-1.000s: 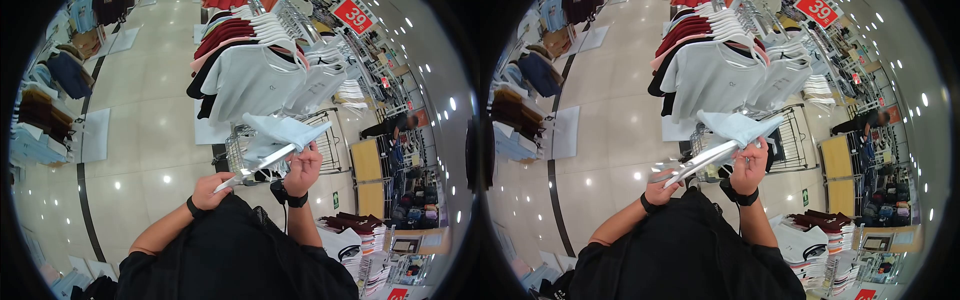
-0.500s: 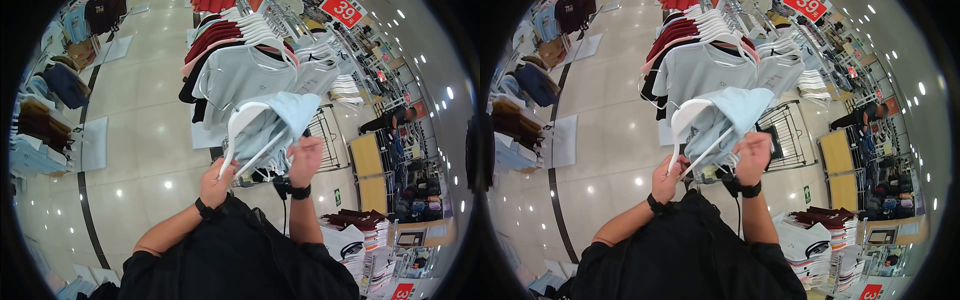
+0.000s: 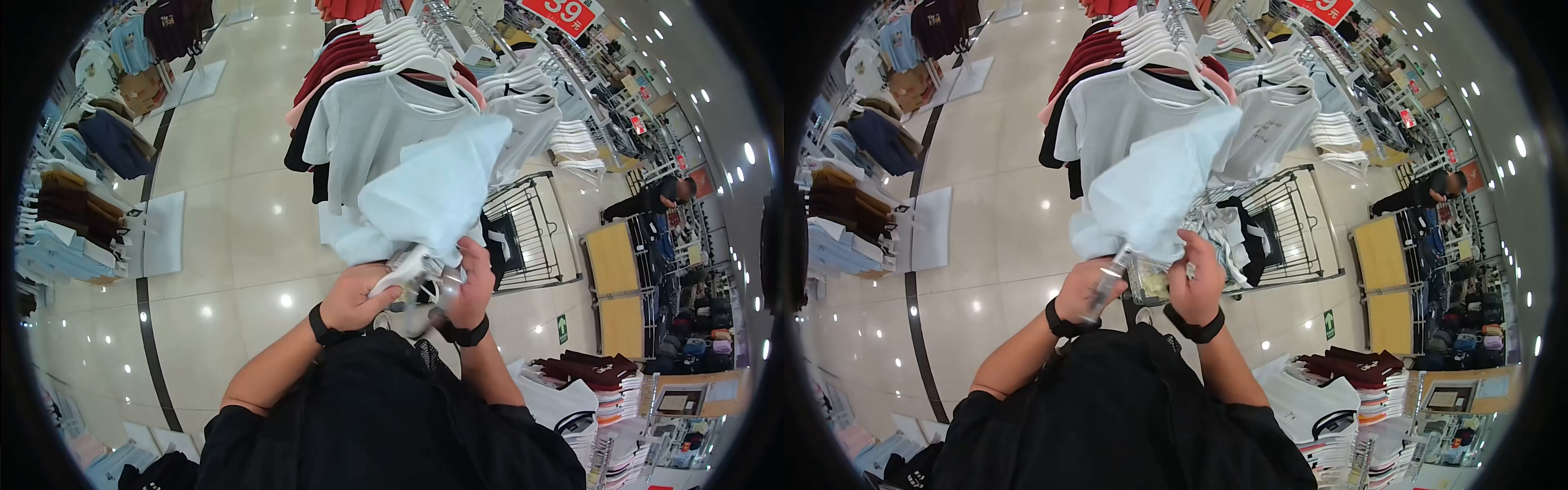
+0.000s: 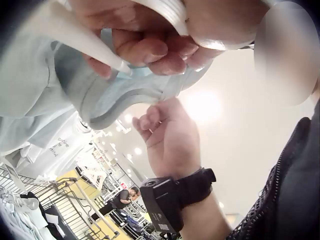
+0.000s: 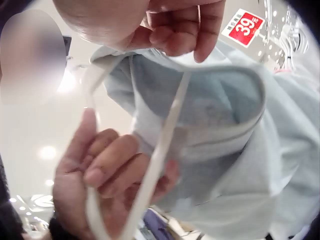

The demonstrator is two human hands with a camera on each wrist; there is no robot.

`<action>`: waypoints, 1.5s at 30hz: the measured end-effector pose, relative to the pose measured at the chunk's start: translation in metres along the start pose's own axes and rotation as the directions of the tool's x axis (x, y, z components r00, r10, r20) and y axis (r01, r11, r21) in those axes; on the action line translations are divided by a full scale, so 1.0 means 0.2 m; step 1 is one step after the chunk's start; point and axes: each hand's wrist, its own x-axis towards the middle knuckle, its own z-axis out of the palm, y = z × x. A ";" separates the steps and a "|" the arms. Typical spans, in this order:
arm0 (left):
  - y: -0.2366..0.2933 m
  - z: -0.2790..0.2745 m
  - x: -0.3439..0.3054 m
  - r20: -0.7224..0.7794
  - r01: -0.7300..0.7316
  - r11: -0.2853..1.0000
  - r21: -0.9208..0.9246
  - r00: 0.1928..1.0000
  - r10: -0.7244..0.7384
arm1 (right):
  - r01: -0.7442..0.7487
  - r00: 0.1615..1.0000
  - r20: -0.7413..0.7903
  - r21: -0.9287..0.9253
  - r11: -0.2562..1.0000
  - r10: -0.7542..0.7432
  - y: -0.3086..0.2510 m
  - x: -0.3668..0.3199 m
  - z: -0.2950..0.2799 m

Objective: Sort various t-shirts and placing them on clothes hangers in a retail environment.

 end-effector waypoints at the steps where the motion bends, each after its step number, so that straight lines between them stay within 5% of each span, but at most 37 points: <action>1: -0.01 0.00 0.02 0.099 0.008 0.999 -0.036 0.995 -0.005 | 0.052 0.998 0.050 -0.129 0.990 -0.046 0.07 0.04 -0.05; 3: -0.05 0.07 0.01 0.136 0.121 0.991 -0.056 0.984 -0.112 | 0.000 0.994 0.103 -0.212 0.977 0.023 0.21 0.11 -0.15; 7: -0.06 0.15 0.03 0.099 0.106 0.983 0.153 0.988 -0.122 | -0.265 0.964 0.010 0.041 0.963 0.265 0.52 0.22 -0.28; 9: -0.16 0.21 -0.04 0.125 0.434 0.898 -0.070 0.897 -0.424 | -0.485 0.804 0.051 0.633 0.603 0.593 0.65 0.23 -0.29; 11: -0.24 0.31 -0.07 0.113 0.455 0.879 -0.146 0.890 -0.442 | -0.521 0.779 0.087 0.643 0.562 0.621 0.78 0.19 -0.29; 13: -0.26 0.41 -0.04 -0.008 0.429 0.846 -0.316 0.891 -0.455 | -0.621 0.769 0.217 0.479 0.621 0.601 0.87 0.13 -0.28; 17: -0.28 0.58 0.18 -0.163 0.586 0.779 -0.221 0.765 -0.622 | -0.626 0.771 0.454 0.413 0.661 0.446 0.74 0.10 -0.18; 20: -0.34 0.67 0.30 -0.345 0.429 0.792 -0.433 0.734 -0.586 | -0.563 0.782 0.564 0.457 0.689 0.264 0.63 0.12 -0.16; 21: -0.36 0.67 0.33 -0.352 0.429 0.794 -0.431 0.730 -0.585 | -0.521 0.718 0.636 0.224 0.823 0.282 0.63 0.14 -0.19; 22: -0.38 0.65 0.37 -0.455 0.209 0.860 -0.465 0.777 -0.435 | -0.426 0.648 0.692 -0.018 0.905 0.319 0.64 0.15 -0.21; 23: -0.40 0.63 0.40 -0.560 -0.020 0.883 -0.469 0.780 -0.279 | -0.426 0.646 0.696 -0.012 0.905 0.313 0.69 0.14 -0.20; 25: -0.33 0.57 0.45 -0.601 -0.092 0.872 -0.481 0.759 -0.251 | -0.316 0.867 0.394 -0.040 0.948 0.305 0.79 0.11 -0.18; 28: -0.29 0.53 0.45 -0.529 -0.181 0.802 -0.569 0.828 -0.188 | -0.290 0.866 0.409 -0.061 0.955 0.289 0.83 0.14 -0.20; 31: -0.27 0.48 0.44 -0.253 0.055 0.776 -0.628 0.929 -0.271 | -0.354 0.795 0.539 0.038 0.935 0.279 0.78 0.08 -0.20; 32: -0.30 0.45 0.44 -0.172 0.108 0.766 -0.634 0.946 -0.276 | -0.444 0.713 0.634 0.078 0.893 0.299 0.73 0.06 -0.21; 34: -0.37 0.38 0.41 -0.125 0.166 0.761 -0.628 0.943 -0.309 | -0.541 0.577 0.774 0.122 0.832 0.262 0.59 0.08 -0.23; 36: -0.38 0.32 0.37 -0.117 0.164 0.741 -0.652 0.943 -0.312 | -0.588 0.573 0.777 0.168 0.791 0.260 0.53 0.04 -0.21; 38: -0.37 0.26 0.32 -0.138 0.026 0.491 -0.870 0.945 -0.295 | -0.645 0.527 0.814 0.195 0.739 0.246 0.49 0.01 -0.18; 45: -0.38 0.02 0.14 -0.108 0.198 0.672 -0.714 0.917 -0.384 | -0.749 0.384 0.901 0.175 0.639 0.203 0.22 -0.06 -0.06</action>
